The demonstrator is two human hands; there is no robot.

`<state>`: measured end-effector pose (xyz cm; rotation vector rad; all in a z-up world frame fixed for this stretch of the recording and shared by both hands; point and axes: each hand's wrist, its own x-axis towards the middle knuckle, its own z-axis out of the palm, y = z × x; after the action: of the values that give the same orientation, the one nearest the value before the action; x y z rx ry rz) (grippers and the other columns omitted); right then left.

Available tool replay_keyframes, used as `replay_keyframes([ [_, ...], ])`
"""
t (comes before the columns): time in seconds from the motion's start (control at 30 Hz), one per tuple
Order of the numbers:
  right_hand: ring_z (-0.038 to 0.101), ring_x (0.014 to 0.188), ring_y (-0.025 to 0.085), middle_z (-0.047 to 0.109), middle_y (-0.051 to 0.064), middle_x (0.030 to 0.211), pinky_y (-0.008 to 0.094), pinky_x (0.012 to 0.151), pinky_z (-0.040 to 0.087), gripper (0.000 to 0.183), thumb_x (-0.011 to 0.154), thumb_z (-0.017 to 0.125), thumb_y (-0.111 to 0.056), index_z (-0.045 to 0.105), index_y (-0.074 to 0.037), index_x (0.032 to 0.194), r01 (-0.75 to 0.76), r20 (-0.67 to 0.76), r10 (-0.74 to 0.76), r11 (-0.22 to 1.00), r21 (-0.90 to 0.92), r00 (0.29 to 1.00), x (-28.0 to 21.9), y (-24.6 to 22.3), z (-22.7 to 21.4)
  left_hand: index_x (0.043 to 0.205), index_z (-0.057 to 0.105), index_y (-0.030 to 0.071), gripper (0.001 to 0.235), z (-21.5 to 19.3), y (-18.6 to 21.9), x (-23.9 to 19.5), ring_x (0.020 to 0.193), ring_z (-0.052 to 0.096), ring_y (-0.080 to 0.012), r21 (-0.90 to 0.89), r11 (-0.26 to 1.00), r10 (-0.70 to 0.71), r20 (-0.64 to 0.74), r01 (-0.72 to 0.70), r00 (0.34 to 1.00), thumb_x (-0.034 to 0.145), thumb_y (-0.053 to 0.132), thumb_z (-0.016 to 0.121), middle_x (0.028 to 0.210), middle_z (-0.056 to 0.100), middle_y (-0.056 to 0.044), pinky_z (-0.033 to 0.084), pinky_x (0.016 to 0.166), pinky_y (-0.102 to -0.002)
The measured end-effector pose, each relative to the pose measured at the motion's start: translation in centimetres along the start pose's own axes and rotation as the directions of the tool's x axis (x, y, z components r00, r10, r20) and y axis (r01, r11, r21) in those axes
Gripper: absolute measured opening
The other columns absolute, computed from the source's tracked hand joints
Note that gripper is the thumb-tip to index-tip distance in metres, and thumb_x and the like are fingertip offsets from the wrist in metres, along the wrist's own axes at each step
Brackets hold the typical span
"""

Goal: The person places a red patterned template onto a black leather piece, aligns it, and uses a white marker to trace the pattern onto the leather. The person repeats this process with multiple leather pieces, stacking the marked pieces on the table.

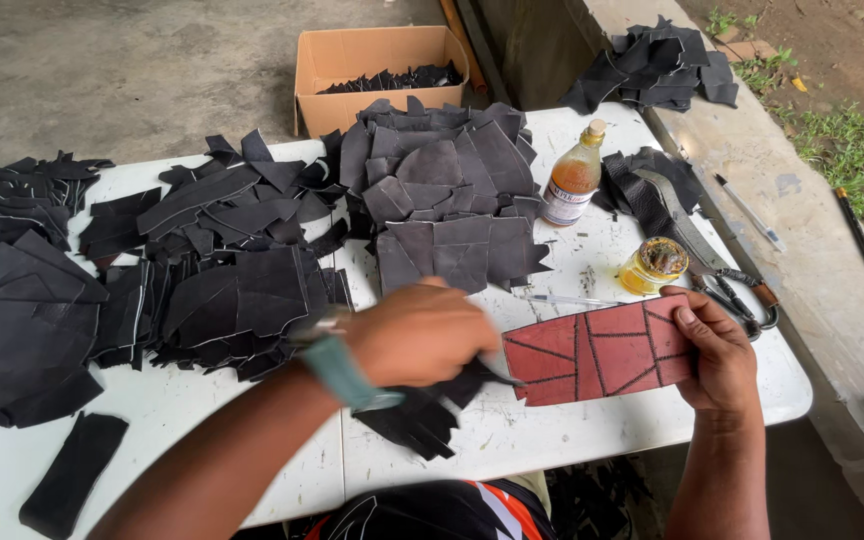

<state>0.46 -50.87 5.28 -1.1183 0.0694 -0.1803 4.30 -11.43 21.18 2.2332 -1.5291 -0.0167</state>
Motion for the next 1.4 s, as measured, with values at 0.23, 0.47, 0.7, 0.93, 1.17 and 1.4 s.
replay_keyframes([
  [0.23,0.068,0.097,0.017,0.070,0.011,0.109,0.031,0.087,0.057,0.017,0.113,0.056,-0.004,0.065,0.006,0.124,0.056,-0.091,-0.067,0.991,-0.120,0.994,-0.8,-0.7,-4.4,0.111,0.074,0.006,0.024,3.7,-2.6,-6.1,0.095,0.070,-0.0276,-0.188,0.766,-0.639,-0.128,0.614,0.758,0.098,0.024,0.063,0.106,0.074,-0.011,0.056,0.087,-0.043],
  [0.47,0.068,0.101,0.017,0.070,0.012,0.114,0.030,0.099,0.057,0.016,0.115,0.054,0.000,0.065,0.006,0.124,0.241,-0.114,-0.241,0.970,-0.015,0.964,0.1,-0.3,-4.3,0.120,0.061,-0.007,0.071,14.7,-0.6,-13.3,0.100,0.066,-0.0376,-0.093,0.552,-0.828,-0.181,0.828,0.531,0.076,0.044,0.084,0.123,0.063,-0.021,0.055,0.084,-0.045],
  [0.7,0.069,0.099,0.018,0.071,0.009,0.115,0.032,0.090,0.057,0.020,0.107,0.062,-0.008,0.066,-0.003,0.126,0.156,-0.091,-0.148,0.984,0.091,0.985,1.6,1.9,1.8,0.112,0.062,0.005,0.033,16.5,-6.1,-14.6,0.097,0.070,-0.0185,-0.932,0.264,-0.925,-0.173,0.246,0.339,0.082,0.013,0.075,0.106,0.075,-0.007,0.056,0.088,-0.038],
  [0.93,0.056,0.077,0.014,0.066,0.006,0.095,0.031,0.065,0.047,0.025,0.096,0.072,-0.010,0.067,-0.001,0.119,-0.143,0.081,0.171,0.950,-0.277,0.982,2.1,9.7,11.7,0.134,0.060,-0.006,0.048,16.0,-8.9,-16.2,0.108,0.065,-0.0186,-0.915,-0.248,-0.901,0.096,-0.320,0.423,0.105,0.032,0.061,0.124,0.070,-0.013,0.048,0.094,-0.037],
  [1.17,0.066,0.109,0.017,0.057,0.001,0.131,0.035,0.087,0.062,0.048,0.078,0.088,-0.011,0.062,-0.004,0.117,0.029,0.311,0.178,0.827,-0.562,0.934,1.6,10.1,14.4,0.140,0.041,0.004,0.056,16.5,-7.1,-14.2,0.113,0.067,-0.0205,-0.997,0.048,-0.835,-0.075,-0.064,0.545,0.089,-0.007,0.062,0.124,0.068,-0.016,0.055,0.100,-0.040],
  [1.4,0.071,0.102,0.017,0.073,0.008,0.116,0.031,0.092,0.059,0.077,0.065,0.088,-0.006,0.057,-0.017,0.135,-0.237,0.397,0.477,0.821,-0.519,0.784,0.4,7.6,11.5,0.139,0.043,0.003,0.055,14.5,-7.4,-14.1,0.112,0.068,-0.0212,-0.997,0.008,-0.732,-0.062,-0.083,0.678,0.089,-0.010,0.063,0.120,0.068,-0.016,0.056,0.100,-0.040],
])
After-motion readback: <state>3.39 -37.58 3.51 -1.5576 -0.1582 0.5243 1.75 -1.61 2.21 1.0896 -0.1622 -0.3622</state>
